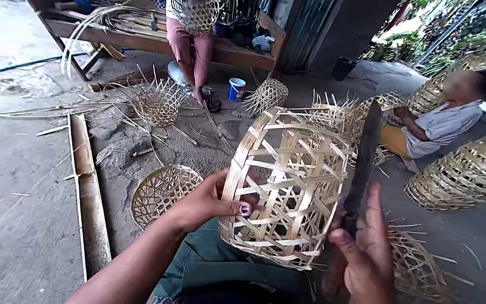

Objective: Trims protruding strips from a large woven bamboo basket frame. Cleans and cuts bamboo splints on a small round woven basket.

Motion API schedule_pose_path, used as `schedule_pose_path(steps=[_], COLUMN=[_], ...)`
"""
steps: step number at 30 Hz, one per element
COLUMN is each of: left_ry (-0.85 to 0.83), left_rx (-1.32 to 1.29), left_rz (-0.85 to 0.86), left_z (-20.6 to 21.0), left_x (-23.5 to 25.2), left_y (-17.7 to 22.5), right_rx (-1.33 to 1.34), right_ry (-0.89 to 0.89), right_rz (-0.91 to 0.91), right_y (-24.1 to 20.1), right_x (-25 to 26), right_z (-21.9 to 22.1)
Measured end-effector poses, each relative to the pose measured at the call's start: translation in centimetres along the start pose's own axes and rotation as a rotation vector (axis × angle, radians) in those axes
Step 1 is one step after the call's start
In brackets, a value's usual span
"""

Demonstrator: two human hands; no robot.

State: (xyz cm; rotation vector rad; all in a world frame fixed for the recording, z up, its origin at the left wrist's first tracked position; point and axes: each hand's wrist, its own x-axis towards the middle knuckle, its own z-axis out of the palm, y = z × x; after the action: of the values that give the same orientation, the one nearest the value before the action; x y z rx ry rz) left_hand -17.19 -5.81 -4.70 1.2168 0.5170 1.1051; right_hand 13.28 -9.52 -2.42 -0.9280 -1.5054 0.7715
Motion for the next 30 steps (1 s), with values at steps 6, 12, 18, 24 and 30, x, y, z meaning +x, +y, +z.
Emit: schedule_pose_path(steps=[6, 12, 18, 24, 30], left_ry=[0.128, 0.304, 0.241, 0.246, 0.165], left_rx=[-0.085, -0.26, -0.24, 0.105, 0.194], left_rz=[0.009, 0.039, 0.05, 0.194, 0.242], left_z=[-0.2, 4.4, 7.5, 7.1, 6.0], left_x=[-0.6, 0.9, 1.5, 1.8, 1.9], left_y=[3.7, 1.5, -2.4, -3.0, -2.7], right_rx=[0.079, -0.235, 0.482, 0.474, 0.32], right_ry=[-0.017, 0.145, -0.249, -0.371, -0.395], right_rz=[-0.017, -0.207, 0.237, 0.23, 0.19], right_y=[0.5, -0.9, -2.2, -1.8, -1.1], right_x=[0.1, 1.3, -0.2, 0.7, 1.2], right_z=[3.1, 2.1, 1.5, 0.8, 0.5])
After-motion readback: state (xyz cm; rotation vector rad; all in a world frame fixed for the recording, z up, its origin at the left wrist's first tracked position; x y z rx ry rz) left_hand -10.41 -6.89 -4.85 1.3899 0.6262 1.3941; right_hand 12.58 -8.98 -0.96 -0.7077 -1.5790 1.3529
